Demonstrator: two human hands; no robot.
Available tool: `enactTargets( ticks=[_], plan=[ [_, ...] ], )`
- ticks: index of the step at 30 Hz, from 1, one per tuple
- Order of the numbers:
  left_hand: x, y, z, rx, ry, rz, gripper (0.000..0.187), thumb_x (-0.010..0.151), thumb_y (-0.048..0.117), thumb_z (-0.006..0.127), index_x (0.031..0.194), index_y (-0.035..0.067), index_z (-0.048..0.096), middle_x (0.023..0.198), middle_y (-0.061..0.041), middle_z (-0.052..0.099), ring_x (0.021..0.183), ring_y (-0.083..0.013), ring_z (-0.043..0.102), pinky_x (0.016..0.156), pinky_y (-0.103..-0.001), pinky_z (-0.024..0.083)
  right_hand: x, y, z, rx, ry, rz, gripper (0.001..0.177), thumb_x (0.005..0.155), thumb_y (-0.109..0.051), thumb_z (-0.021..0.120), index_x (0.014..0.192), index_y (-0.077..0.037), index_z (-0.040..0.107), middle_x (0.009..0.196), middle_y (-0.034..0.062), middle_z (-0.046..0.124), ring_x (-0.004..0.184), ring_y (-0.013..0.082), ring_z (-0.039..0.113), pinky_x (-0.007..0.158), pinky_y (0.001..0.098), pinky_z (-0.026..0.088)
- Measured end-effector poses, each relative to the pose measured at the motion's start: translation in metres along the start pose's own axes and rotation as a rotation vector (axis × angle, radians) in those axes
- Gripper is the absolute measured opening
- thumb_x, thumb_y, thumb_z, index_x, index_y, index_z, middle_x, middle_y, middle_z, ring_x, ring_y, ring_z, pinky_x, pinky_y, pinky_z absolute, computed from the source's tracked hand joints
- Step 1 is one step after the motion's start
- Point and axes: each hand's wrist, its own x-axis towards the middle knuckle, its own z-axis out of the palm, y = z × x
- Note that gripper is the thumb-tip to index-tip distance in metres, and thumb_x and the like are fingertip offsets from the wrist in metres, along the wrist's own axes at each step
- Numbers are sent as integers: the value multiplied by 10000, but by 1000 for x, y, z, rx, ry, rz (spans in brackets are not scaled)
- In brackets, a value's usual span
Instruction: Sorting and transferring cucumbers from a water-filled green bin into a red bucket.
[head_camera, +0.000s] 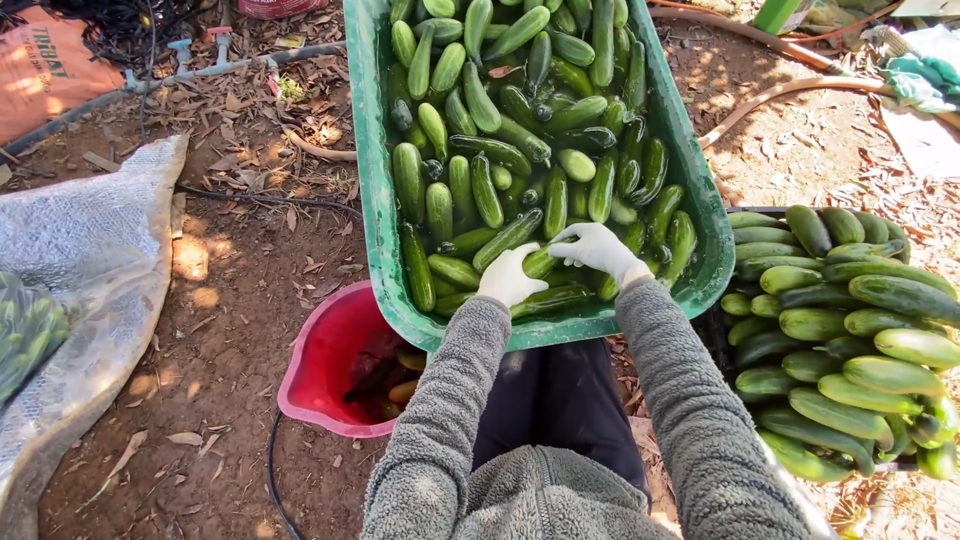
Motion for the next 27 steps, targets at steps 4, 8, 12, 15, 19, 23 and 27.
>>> enactTargets(
  ticks=[4,8,12,15,19,23,27],
  plan=[
    [14,0,14,86,41,16,713,844,455,771,1491,407,475,1317,-105,647,1251,-303,651,1080,-438,533,29,26,10,-2,111,74,474,853,-589,752,1171,-239,748,619,49,750,537,129,737,597,200,615],
    [10,17,13,193,43,14,661,947,373,692,1545,374,410,1258,-142,654,1214,-367,666,1028,-515,559,42,38,16,34,221,15,476,932,-506,688,1168,-94,696,801,135,759,578,160,750,580,222,629],
    [13,25,13,275,50,-22,654,966,343,677,1556,332,397,1247,-140,674,1190,-367,682,993,-537,575,0,11,8,214,99,-32,711,871,-328,809,1366,105,539,1225,297,662,761,251,761,662,245,635],
    [22,13,24,259,22,-44,705,969,374,671,1578,379,317,1254,-131,675,1203,-354,676,1003,-546,565,11,29,6,300,144,-11,691,885,-294,810,1357,122,525,1223,298,639,779,292,772,692,311,658],
    [25,13,23,264,-31,-79,725,941,392,696,1573,384,342,1303,-121,667,1242,-341,657,1034,-535,550,30,46,16,178,221,9,316,942,-276,673,1104,-10,723,989,207,741,636,259,770,571,252,670],
    [36,-4,24,244,-95,-107,588,913,393,677,1464,239,541,1307,-134,696,1267,-325,649,1065,-500,531,12,29,13,-99,121,17,582,928,-480,657,1300,-33,643,1057,212,752,984,291,722,952,362,563],
    [38,-11,14,144,-168,-63,668,914,429,655,1516,188,491,1431,-176,632,1377,-339,565,1178,-504,453,3,20,7,263,18,101,562,906,-327,755,1269,73,599,884,216,768,769,178,773,721,215,620]
  ],
)
